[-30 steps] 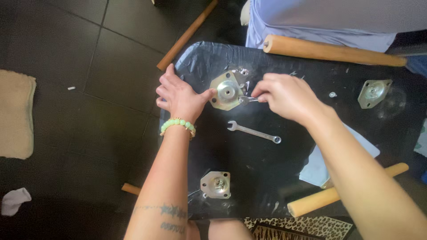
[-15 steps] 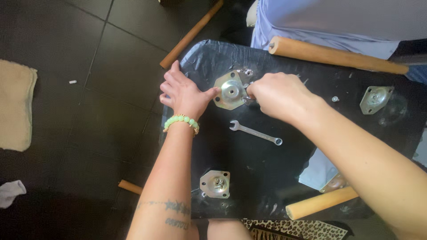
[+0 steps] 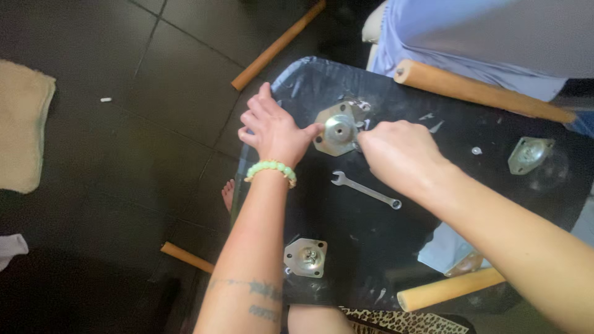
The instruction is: The person uses a wrench to tighten screws on metal furniture leg mounts attached to an overturned table. They work on multiple mounts in sequence, securing each one to the table surface.
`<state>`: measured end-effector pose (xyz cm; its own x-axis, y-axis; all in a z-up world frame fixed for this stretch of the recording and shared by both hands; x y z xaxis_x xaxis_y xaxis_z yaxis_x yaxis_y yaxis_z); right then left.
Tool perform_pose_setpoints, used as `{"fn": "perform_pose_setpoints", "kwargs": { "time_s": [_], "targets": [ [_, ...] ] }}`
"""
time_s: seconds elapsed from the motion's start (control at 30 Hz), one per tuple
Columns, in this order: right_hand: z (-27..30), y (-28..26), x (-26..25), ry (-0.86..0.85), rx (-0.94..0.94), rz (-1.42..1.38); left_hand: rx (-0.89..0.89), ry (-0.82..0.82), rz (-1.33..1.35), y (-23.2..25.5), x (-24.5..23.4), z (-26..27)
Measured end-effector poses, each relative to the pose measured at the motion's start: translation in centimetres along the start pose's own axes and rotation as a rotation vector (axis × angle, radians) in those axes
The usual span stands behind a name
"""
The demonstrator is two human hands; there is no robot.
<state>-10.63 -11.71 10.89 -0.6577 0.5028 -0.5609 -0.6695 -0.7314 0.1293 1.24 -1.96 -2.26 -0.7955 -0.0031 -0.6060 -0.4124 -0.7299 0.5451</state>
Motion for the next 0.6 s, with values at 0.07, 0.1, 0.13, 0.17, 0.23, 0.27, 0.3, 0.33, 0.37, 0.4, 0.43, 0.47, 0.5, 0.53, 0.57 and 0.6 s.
{"fn": "perform_pose_setpoints", "kwargs": {
  "time_s": [0.07, 0.1, 0.13, 0.17, 0.23, 0.27, 0.3, 0.33, 0.37, 0.4, 0.43, 0.47, 0.5, 0.53, 0.57, 0.6],
  "targets": [
    [-0.4, 0.6, -0.4, -0.100, 0.065, -0.090, 0.007, 0.005, 0.018, 0.0, -0.1, -0.1],
    [-0.7, 0.8, -0.5, -0.151, 0.100, -0.132, 0.011, 0.006, 0.030, 0.0, -0.1, -0.1],
    [-0.7, 0.6, -0.7, -0.146, 0.086, -0.130, 0.011, 0.012, 0.033, -0.1, -0.1, 0.0],
    [-0.8, 0.6, -0.8, -0.141, 0.076, -0.127, 0.013, 0.017, 0.039, -0.1, 0.0, 0.0],
    [-0.4, -0.3, -0.5, -0.114, 0.040, -0.034, 0.009, 0.014, 0.036, -0.1, 0.1, 0.2],
    [0.0, -1.2, 0.0, -0.092, 0.016, 0.056, 0.003, 0.005, 0.028, -0.1, 0.2, 0.3],
    [0.2, -1.6, 0.2, -0.062, -0.006, 0.148, 0.003, 0.002, 0.021, 0.0, 0.1, 0.0],
    [0.2, -1.2, 0.2, -0.076, -0.009, 0.141, 0.000, 0.000, 0.032, 0.2, 0.2, 0.0],
    [0.0, -0.9, 0.2, -0.083, -0.020, 0.131, -0.006, 0.004, 0.036, 0.1, 0.0, 0.0],
    [-0.3, -0.4, 0.2, -0.091, -0.030, 0.121, -0.013, 0.008, 0.040, 0.0, -0.1, -0.2],
    [-0.7, 0.5, 0.5, -0.151, -0.011, 0.032, -0.006, 0.014, 0.038, -0.1, -0.1, 0.0],
    [-1.4, 1.7, 0.6, -0.210, 0.008, -0.057, 0.000, 0.020, 0.036, -0.2, -0.1, 0.1],
    [-2.1, 3.1, 0.6, -0.267, 0.033, -0.143, 0.011, 0.027, 0.039, -0.1, 0.1, 0.0],
    [-2.4, 4.1, 0.6, -0.276, 0.028, -0.228, 0.007, 0.030, 0.050, 0.0, 0.3, 0.2],
    [-2.9, 4.6, 0.6, -0.278, 0.017, -0.315, 0.004, 0.040, 0.058, 0.0, 0.3, 0.2],
    [-3.6, 4.9, 0.3, -0.280, 0.007, -0.402, 0.001, 0.051, 0.066, 0.0, 0.2, 0.0]
  ]
}}
Point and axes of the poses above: each hand's wrist, its own z-axis away from the middle knuckle, its own x-axis out of the palm, y = z × x, the point moved 3 cm from there along -z, towards the middle knuckle, and after that the axes turned 7 degrees about x, right-handed, at the moved point
